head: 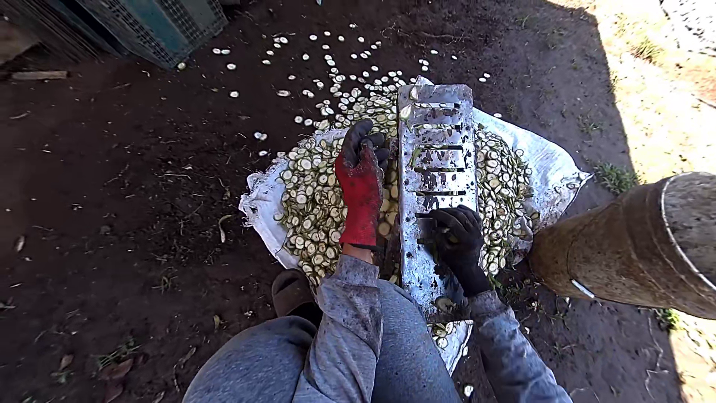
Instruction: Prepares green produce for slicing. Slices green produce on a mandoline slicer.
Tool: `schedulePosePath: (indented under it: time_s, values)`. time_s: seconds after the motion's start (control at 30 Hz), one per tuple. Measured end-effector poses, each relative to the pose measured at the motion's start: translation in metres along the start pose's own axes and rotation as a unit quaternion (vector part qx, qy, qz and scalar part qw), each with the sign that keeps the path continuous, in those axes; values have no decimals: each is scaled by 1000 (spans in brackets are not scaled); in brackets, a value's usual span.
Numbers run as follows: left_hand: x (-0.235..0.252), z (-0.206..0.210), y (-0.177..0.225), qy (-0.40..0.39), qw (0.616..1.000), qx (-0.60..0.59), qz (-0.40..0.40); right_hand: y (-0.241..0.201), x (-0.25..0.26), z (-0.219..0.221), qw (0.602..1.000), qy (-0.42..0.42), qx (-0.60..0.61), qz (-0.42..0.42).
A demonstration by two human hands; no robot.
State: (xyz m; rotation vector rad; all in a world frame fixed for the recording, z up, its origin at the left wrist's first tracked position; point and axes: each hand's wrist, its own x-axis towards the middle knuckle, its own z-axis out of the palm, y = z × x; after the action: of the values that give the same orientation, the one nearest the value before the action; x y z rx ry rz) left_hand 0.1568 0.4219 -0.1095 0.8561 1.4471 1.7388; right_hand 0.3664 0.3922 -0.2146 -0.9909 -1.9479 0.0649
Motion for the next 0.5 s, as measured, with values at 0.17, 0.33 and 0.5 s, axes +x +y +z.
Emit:
schedulePosePath:
  time_s: [0.17, 0.33, 0.5]
  values:
    - [4, -1, -8, -2, 1000, 18, 7, 58, 115, 54, 997, -71, -7, 10]
    - [4, -7, -9, 2, 1000, 4, 3, 8, 21, 7, 996, -75, 49, 29]
    - [2, -2, -2, -6, 999, -36, 9, -22, -55, -32, 991, -111, 73, -19]
